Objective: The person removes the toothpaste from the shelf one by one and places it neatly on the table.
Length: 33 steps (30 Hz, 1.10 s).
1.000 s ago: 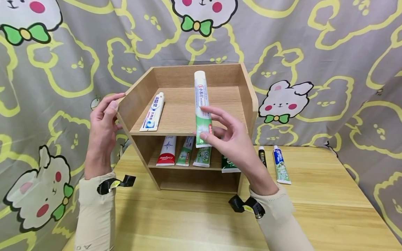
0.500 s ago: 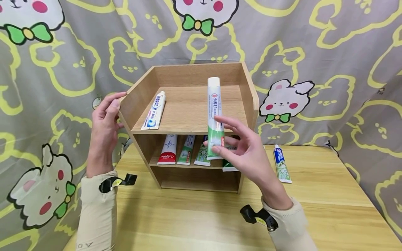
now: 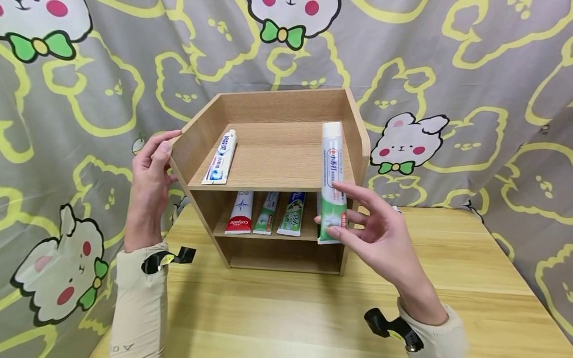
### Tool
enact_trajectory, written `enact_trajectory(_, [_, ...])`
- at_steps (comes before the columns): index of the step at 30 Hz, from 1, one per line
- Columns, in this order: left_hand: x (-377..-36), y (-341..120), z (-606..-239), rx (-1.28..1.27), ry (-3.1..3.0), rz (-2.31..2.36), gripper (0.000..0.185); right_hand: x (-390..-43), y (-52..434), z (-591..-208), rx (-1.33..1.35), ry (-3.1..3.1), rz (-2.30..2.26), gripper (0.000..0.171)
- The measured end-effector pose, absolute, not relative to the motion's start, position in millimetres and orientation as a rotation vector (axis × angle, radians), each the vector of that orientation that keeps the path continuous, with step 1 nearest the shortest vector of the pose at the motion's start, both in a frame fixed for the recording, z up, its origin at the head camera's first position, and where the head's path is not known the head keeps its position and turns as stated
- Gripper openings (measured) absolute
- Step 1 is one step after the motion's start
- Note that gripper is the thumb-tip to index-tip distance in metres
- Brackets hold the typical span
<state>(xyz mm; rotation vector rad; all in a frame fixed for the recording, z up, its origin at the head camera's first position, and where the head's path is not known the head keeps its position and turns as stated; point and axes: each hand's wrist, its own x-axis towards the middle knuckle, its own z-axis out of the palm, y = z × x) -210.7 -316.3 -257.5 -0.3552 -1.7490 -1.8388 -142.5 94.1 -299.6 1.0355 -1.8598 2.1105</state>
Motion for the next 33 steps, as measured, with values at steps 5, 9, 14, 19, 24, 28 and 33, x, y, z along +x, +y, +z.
enact_trajectory(5, [-211.0, -316.1, -257.7, -0.352, -1.751, -1.835, 0.033, -136.6, 110.2, -307.3, 0.986, -1.877, 2.072, 0.069])
enact_trajectory(9, [-211.3, -315.2, -257.4, -0.353, -1.763, -1.832, 0.033, -134.7, 122.0, -313.5, 0.965, -1.876, 2.082, 0.067])
enact_trajectory(14, [-210.7, -315.4, -257.6, -0.350, -1.763, -1.836, 0.033, -132.1, 136.8, -321.9, 0.935, -1.873, 2.065, 0.066])
enact_trajectory(19, [-209.6, -316.7, -258.1, -0.358, -1.750, -1.848, 0.033, -127.0, 150.1, -327.7, 0.919, -1.839, 2.056, 0.067])
enact_trajectory(24, [-209.5, -318.0, -259.0, -0.362, -1.735, -1.852, 0.033, -126.6, 162.0, -332.3, 0.944, -1.756, 2.084, 0.068])
enact_trajectory(28, [-210.5, -317.8, -259.1, -0.369, -1.732, -1.852, 0.033, -126.1, 172.6, -336.5, 0.878, -1.763, 2.081, 0.071])
enact_trajectory(33, [-211.5, -316.8, -260.3, -0.361, -1.735, -1.852, 0.033, -130.6, 184.5, -341.5, 0.934, -1.688, 2.088, 0.071])
